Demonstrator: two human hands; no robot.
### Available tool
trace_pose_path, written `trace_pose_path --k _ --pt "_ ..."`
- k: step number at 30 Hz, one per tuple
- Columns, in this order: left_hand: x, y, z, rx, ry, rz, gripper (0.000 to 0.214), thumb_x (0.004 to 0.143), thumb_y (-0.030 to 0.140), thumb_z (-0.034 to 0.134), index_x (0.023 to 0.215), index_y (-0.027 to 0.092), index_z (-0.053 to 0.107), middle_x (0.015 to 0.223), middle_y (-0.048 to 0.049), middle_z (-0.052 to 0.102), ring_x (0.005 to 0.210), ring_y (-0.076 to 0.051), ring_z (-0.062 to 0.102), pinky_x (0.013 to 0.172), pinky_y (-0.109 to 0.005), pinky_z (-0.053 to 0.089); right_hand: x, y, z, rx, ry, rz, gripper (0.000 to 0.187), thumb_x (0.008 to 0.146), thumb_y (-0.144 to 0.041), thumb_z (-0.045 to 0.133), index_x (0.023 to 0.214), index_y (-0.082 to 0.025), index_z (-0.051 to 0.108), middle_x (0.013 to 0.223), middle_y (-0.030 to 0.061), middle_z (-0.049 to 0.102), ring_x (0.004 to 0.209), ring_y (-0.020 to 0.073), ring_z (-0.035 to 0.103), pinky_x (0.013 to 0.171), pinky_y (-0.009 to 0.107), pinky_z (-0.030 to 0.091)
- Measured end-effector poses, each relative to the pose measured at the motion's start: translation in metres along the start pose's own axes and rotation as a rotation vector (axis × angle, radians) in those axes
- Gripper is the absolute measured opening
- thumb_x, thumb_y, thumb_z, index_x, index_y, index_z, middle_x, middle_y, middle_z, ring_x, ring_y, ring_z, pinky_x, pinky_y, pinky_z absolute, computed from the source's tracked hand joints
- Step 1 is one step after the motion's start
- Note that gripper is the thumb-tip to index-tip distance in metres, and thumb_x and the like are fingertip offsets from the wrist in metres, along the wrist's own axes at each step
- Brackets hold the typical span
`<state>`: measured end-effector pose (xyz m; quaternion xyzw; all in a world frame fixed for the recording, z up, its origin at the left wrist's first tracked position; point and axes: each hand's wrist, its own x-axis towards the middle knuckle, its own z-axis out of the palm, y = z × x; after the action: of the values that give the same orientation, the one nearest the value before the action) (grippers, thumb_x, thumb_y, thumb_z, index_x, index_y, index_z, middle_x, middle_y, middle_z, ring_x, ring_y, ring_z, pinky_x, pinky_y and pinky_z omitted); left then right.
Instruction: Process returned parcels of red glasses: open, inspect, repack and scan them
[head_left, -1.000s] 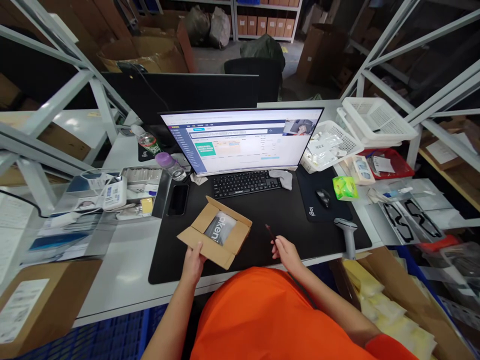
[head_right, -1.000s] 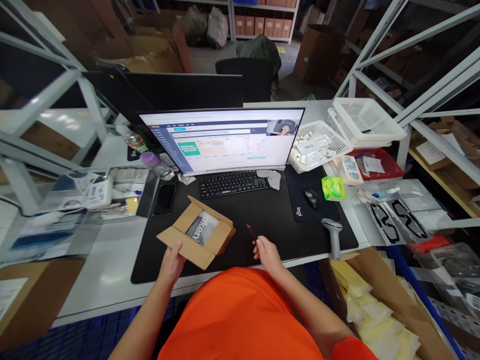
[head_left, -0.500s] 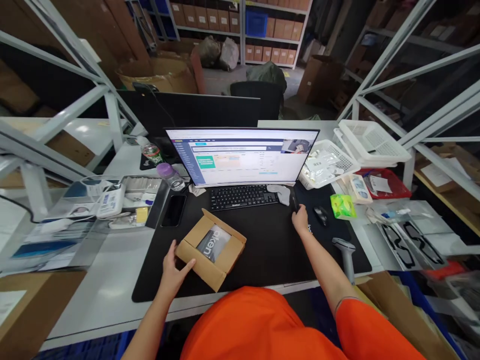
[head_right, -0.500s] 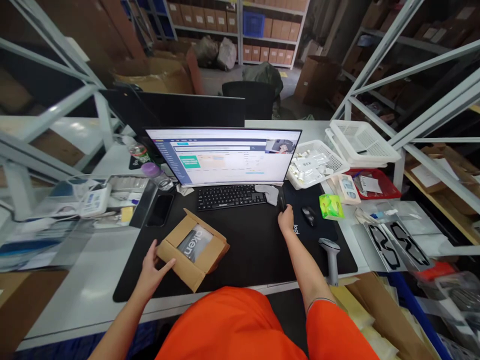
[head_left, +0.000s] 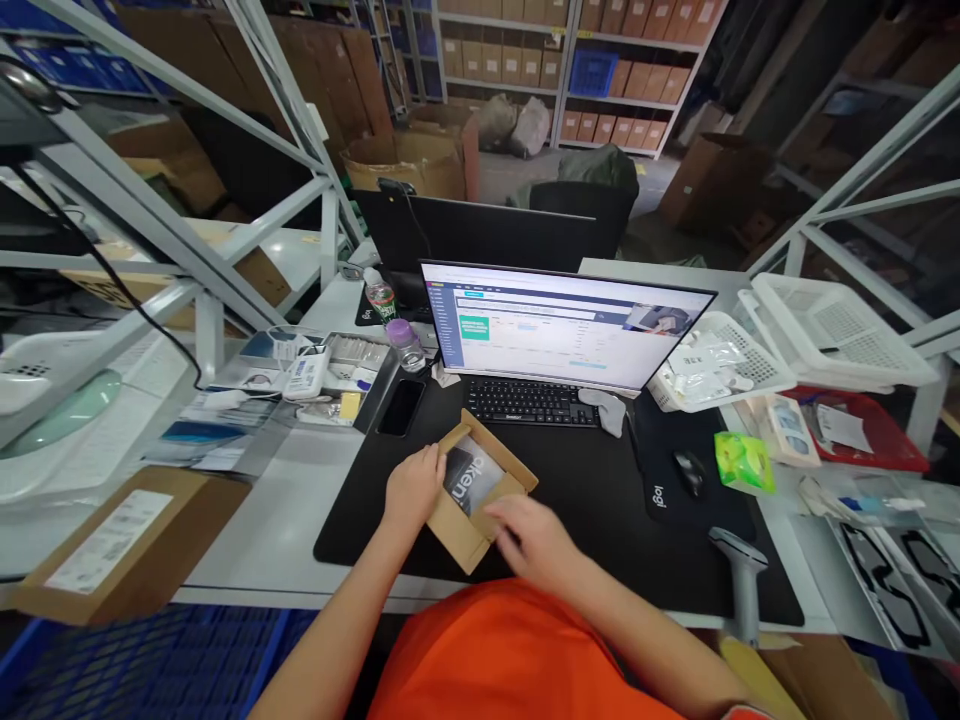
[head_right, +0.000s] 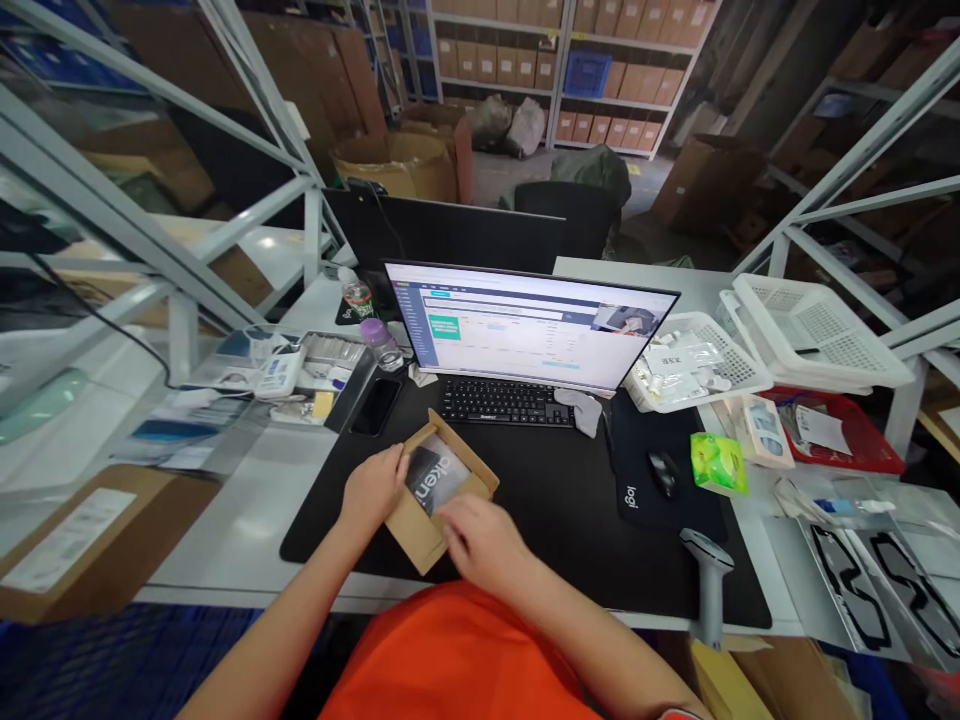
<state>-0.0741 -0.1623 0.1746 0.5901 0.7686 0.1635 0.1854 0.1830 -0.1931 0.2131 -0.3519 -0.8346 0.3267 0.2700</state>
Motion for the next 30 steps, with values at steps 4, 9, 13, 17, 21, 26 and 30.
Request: trace_pose_path --k 4,9,13,17,21,26,30 --pt "0.015 -0.028 -0.004 -0.115 0.071 -0.182 0.047 0.101 0.046 0.029 0.109 0.018 0.066 0.102 -0.0125 0.073 0.096 -0.027 0.068 0.082 -0.033 0.049 0.045 -0.008 0.042 -0.319 -0.074 0.151 0.035 0.095 -0.012 0.045 0.127 -0.019 0.060 0.125 0.0110 0.065 0.117 0.0196 0.060 0.102 0.031 0.050" --pt "0.044 -0.053 0.012 -0.300 0.028 -0.366 0.042 0.099 0.047 0.043 0.085 0.014 0.065 0.078 -0.0043 0.069 0.071 -0.018 0.065 0.066 -0.030 0.051 0.100 0.015 0.059 -0.582 -0.112 0.314 0.026 0.090 -0.003 0.048 0.109 -0.012 0.063 0.103 0.0166 0.067 0.095 0.0250 0.063 0.075 0.033 0.055" --pt "0.056 -0.056 0.019 -0.355 -0.024 -0.411 0.035 0.094 0.048 0.059 0.092 0.014 0.065 0.083 -0.0008 0.067 0.073 -0.014 0.064 0.074 -0.033 0.055 0.114 0.017 0.057 -0.574 -0.020 0.337 0.017 0.088 -0.004 0.051 0.092 -0.015 0.064 0.091 0.0133 0.067 0.084 0.0226 0.062 0.068 0.029 0.051" --pt "0.043 -0.048 0.009 -0.340 0.060 -0.390 0.026 0.093 0.040 0.058 0.094 0.015 0.066 0.091 -0.0094 0.070 0.091 -0.025 0.068 0.085 -0.043 0.054 0.109 0.012 0.023 -0.507 0.188 0.362 0.025 0.101 -0.017 0.037 0.095 -0.017 0.062 0.096 0.0098 0.065 0.089 0.0201 0.062 0.077 0.030 0.050" --pt "0.019 -0.028 -0.010 -0.356 0.254 -0.172 0.040 0.092 0.036 0.050 0.123 0.013 0.059 0.133 -0.0228 0.059 0.133 -0.036 0.049 0.111 -0.053 0.037 0.092 -0.001 -0.037 -0.225 0.453 0.284 0.034 0.105 -0.034 0.031 0.100 -0.018 0.062 0.097 0.0064 0.061 0.081 0.0171 0.060 0.070 0.027 0.049" --pt "-0.001 0.018 -0.047 -0.569 0.267 0.233 0.053 0.094 0.049 0.047 0.138 0.018 0.050 0.142 -0.0149 0.054 0.134 -0.026 0.050 0.115 -0.043 0.037 0.069 -0.025 -0.107 0.315 0.449 0.195 0.033 0.097 -0.051 0.051 0.086 -0.022 0.061 0.078 0.0001 0.057 0.072 0.0159 0.054 0.069 0.027 0.045" --pt "-0.006 0.064 -0.076 -0.814 0.040 0.534 0.084 0.078 0.059 0.072 0.148 0.025 0.041 0.154 -0.0132 0.045 0.143 -0.030 0.040 0.119 -0.045 0.031 0.061 -0.039 -0.141 0.659 0.161 0.319 0.042 0.085 -0.063 0.065 0.091 -0.021 0.064 0.080 0.0011 0.061 0.068 0.0154 0.055 0.064 0.027 0.046"
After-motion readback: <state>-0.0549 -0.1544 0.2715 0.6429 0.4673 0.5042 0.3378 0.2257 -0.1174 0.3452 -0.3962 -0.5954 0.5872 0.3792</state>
